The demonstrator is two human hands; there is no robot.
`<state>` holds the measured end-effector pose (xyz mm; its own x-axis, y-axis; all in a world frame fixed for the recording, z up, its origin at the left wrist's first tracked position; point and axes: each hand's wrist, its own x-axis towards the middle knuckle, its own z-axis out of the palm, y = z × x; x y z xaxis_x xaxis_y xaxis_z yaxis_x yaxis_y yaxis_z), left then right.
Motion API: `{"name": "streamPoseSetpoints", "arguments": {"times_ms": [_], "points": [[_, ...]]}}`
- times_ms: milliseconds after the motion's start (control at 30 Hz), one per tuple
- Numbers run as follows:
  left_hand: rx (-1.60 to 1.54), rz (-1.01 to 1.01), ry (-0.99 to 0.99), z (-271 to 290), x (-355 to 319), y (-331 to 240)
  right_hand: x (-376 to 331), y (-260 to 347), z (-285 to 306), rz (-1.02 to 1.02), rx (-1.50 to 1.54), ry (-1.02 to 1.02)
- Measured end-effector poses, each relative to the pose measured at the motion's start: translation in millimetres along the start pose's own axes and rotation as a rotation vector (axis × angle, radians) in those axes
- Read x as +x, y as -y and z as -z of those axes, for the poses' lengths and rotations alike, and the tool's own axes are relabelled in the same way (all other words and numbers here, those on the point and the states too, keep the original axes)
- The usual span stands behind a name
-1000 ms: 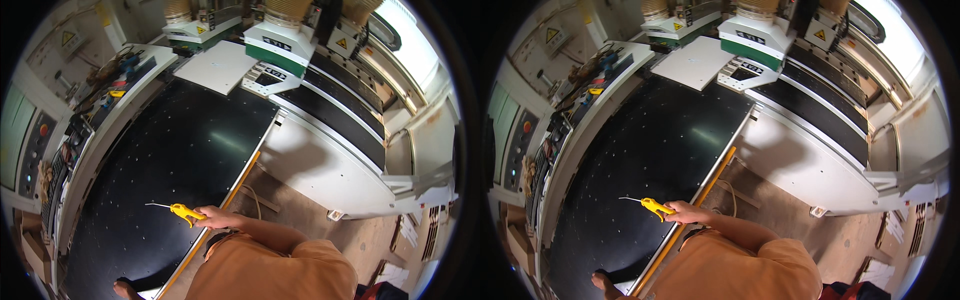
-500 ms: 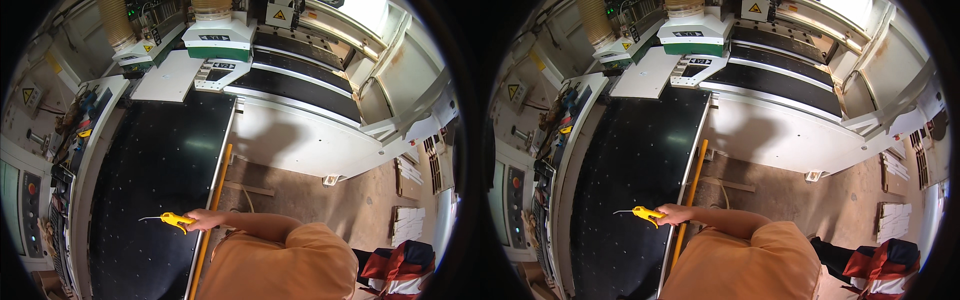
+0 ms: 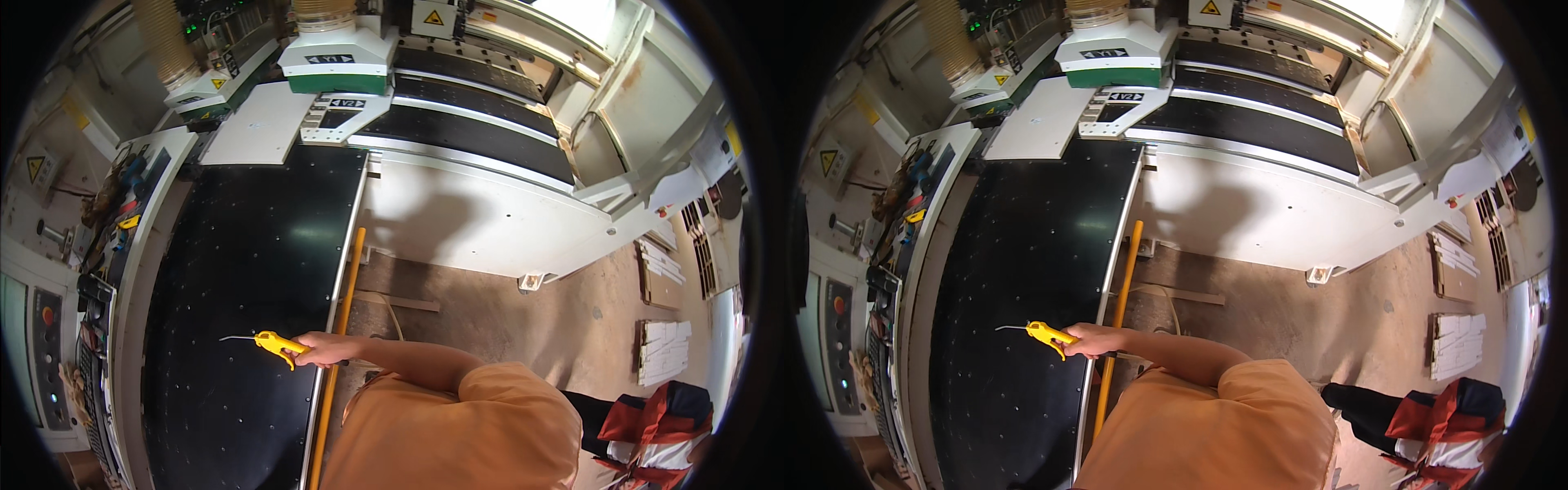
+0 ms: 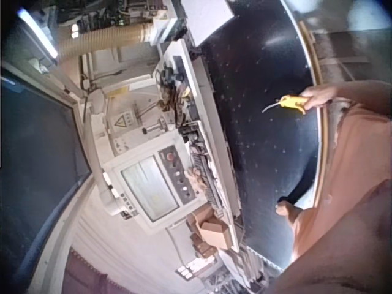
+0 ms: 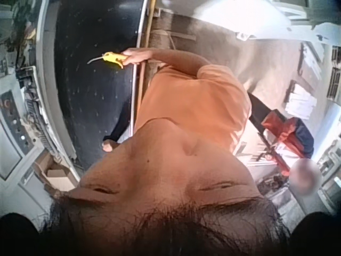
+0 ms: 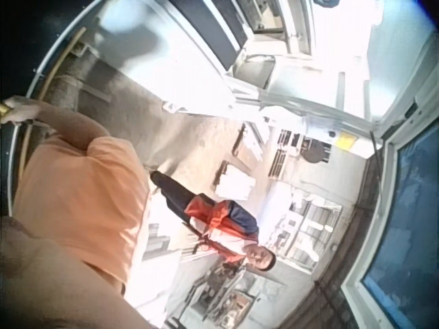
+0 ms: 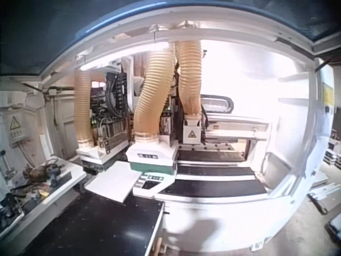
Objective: The person repeatedly picks up white rectangular panels, scans their labels with a handheld barcode scanner, and places them on a machine table. They also use a yellow tool to adjust the machine and operate a computer keyboard and mouse. Finished panels are stacked on the floor.
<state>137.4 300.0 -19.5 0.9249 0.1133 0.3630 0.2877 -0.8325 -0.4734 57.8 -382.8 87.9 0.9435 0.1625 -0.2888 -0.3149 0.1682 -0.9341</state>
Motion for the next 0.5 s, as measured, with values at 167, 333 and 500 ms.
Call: {"name": "streamPoseSetpoints", "arguments": {"times_ms": [167,333,500], "points": [[-0.085,0.054,0.028,0,4,-12,3,-6,2,0.046,0.03,0.002],[-0.131,0.1,0.04,1,4,-10,5,-8,1,0.04,0.044,-0.001],[-0.174,0.144,0.059,6,-3,-2,4,-4,0,0.009,0.03,-0.028]]}}
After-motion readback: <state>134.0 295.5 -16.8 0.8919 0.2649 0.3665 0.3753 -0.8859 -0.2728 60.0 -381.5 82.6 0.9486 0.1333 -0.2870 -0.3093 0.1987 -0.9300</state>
